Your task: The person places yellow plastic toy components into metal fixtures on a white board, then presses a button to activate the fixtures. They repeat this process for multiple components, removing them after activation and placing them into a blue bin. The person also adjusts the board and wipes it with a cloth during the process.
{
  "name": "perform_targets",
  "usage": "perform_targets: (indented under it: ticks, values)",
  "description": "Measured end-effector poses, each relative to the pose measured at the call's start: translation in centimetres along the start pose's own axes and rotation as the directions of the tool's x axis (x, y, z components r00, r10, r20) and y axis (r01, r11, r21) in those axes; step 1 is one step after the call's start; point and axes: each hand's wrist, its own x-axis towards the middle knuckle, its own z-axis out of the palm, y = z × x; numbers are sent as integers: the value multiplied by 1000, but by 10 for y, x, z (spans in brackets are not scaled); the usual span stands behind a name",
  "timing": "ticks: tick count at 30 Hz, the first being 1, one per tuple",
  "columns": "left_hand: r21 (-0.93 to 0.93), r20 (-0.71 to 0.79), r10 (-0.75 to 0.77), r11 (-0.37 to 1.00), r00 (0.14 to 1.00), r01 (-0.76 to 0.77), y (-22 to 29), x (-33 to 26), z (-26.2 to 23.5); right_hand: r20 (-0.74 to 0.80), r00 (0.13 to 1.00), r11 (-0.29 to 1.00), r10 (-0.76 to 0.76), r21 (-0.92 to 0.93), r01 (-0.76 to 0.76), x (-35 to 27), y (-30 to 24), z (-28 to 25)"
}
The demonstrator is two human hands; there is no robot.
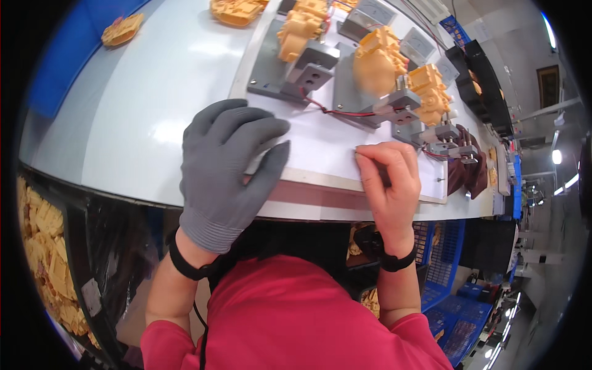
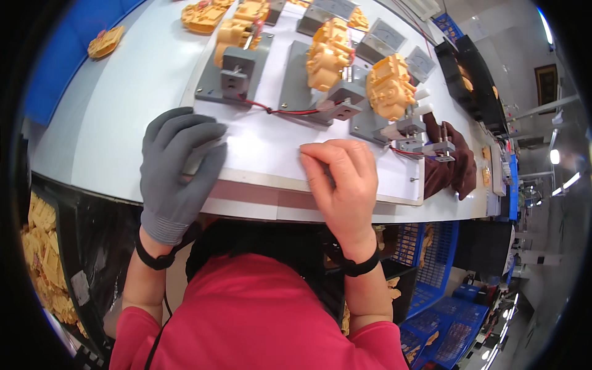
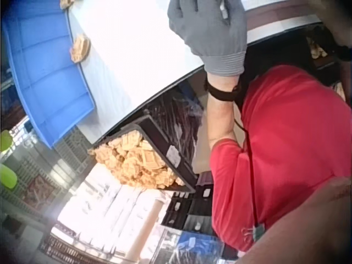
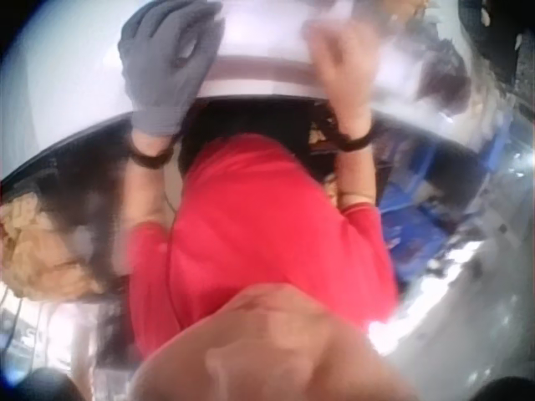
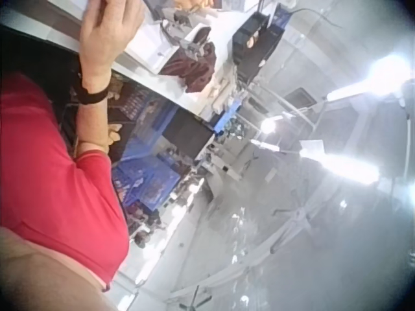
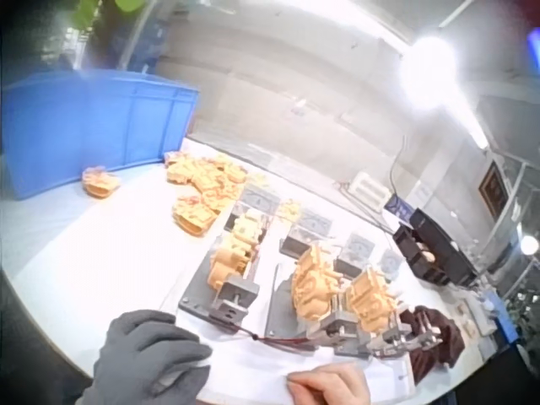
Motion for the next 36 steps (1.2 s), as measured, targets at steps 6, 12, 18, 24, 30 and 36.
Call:
perform_targets:
  ticks: [6,12,18,24,30,36]
  values:
    - [-45,-21,-93,995,995,92,0,5,6,-16,999,999,-33,-33,33,1,2,1]
    - [-15,-19,-77,997,997,77,0,8,7,-20,999,998,-44,-36,43,2,2,1]
    - [-4,-40,-67,998,997,67,0,7,10,-25,999,999,-39,-39,38,1,1,1]
    - [1,-57,-69,998,996,70,1,7,11,-49,997,998,-64,-29,63,1,2,2]
    - [15,-78,-74,997,994,75,2,7,13,-57,995,997,-78,-34,76,1,3,1]
    - [12,-79,-78,997,994,80,2,6,13,-58,998,999,-31,8,32,-2,3,1]
